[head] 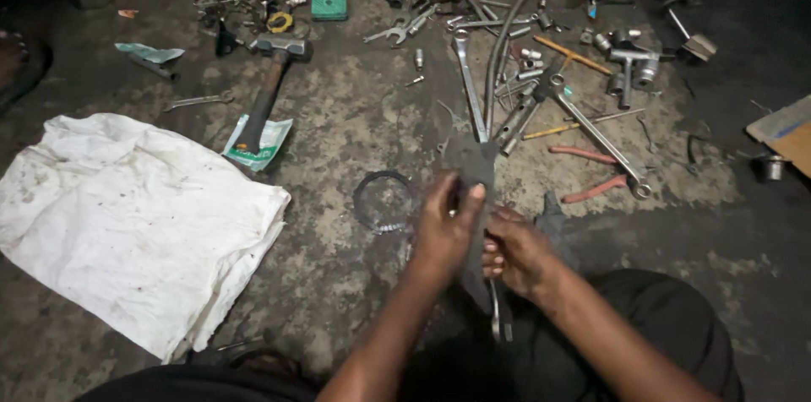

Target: The person sits on the floor and uses a metal file to smooth the edges of a small metal ring. They repeatedly file the ring, then wipe it with a rag to inspect the surface, and continue filing.

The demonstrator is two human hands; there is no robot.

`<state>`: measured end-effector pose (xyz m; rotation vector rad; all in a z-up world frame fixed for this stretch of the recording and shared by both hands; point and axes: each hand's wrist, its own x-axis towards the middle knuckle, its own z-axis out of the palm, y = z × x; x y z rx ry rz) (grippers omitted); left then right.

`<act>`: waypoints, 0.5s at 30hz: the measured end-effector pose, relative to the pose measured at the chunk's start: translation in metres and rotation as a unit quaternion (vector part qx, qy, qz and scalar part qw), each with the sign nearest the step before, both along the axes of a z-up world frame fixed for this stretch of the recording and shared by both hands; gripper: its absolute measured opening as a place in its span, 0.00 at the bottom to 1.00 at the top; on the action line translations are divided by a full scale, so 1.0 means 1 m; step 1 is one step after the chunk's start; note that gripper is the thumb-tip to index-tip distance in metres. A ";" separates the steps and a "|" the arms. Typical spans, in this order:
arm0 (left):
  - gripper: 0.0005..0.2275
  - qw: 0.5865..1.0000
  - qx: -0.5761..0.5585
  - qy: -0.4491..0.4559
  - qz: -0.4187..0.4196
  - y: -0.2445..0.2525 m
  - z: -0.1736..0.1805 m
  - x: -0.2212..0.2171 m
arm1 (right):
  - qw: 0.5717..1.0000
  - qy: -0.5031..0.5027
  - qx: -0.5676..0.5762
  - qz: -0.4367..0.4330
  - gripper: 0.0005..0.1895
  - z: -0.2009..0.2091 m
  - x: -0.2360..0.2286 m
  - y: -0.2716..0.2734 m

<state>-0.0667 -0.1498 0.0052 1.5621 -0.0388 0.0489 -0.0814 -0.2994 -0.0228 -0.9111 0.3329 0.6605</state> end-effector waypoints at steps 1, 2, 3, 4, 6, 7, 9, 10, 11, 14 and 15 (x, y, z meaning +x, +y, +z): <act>0.24 1.000 -0.003 0.021 0.011 -0.001 0.002 -0.002 | 1.000 0.010 -0.025 -0.001 0.05 -0.004 -0.001 0.001; 0.23 0.999 -0.005 0.041 0.022 -0.001 0.002 -0.003 | 1.000 0.013 0.005 0.003 0.03 -0.009 -0.003 0.004; 0.23 0.996 -0.024 0.073 0.043 0.000 0.001 -0.002 | 0.999 0.016 0.034 0.009 0.03 -0.015 -0.006 0.009; 0.24 0.992 -0.043 0.104 0.064 0.002 -0.002 -0.001 | 0.998 0.019 0.064 0.015 0.05 -0.019 -0.008 0.010; 0.24 0.990 -0.058 0.090 0.091 0.005 -0.006 0.004 | 0.997 0.030 0.059 0.027 0.07 -0.019 -0.007 0.011; 0.24 0.993 -0.054 0.047 0.094 0.004 -0.009 0.003 | 0.997 0.037 0.058 0.033 0.07 -0.017 -0.008 0.012; 0.21 0.993 -0.070 0.028 0.092 0.008 -0.012 0.002 | 0.998 0.012 0.044 0.039 0.05 -0.010 -0.009 0.012; 0.20 0.991 -0.090 0.053 0.088 0.010 -0.010 0.003 | 0.998 0.000 0.035 0.042 0.04 -0.006 -0.009 0.013; 0.18 0.987 -0.113 0.077 0.081 0.008 -0.008 0.003 | 0.999 0.015 0.016 0.030 0.05 -0.003 -0.009 0.014; 0.15 0.891 -0.336 0.302 0.053 0.019 0.002 0.002 | 0.998 0.055 -0.024 0.002 0.08 0.004 -0.011 0.018; 0.14 0.917 -0.322 0.236 0.024 0.025 0.006 0.003 | 0.998 0.061 -0.020 0.000 0.09 0.006 -0.010 0.020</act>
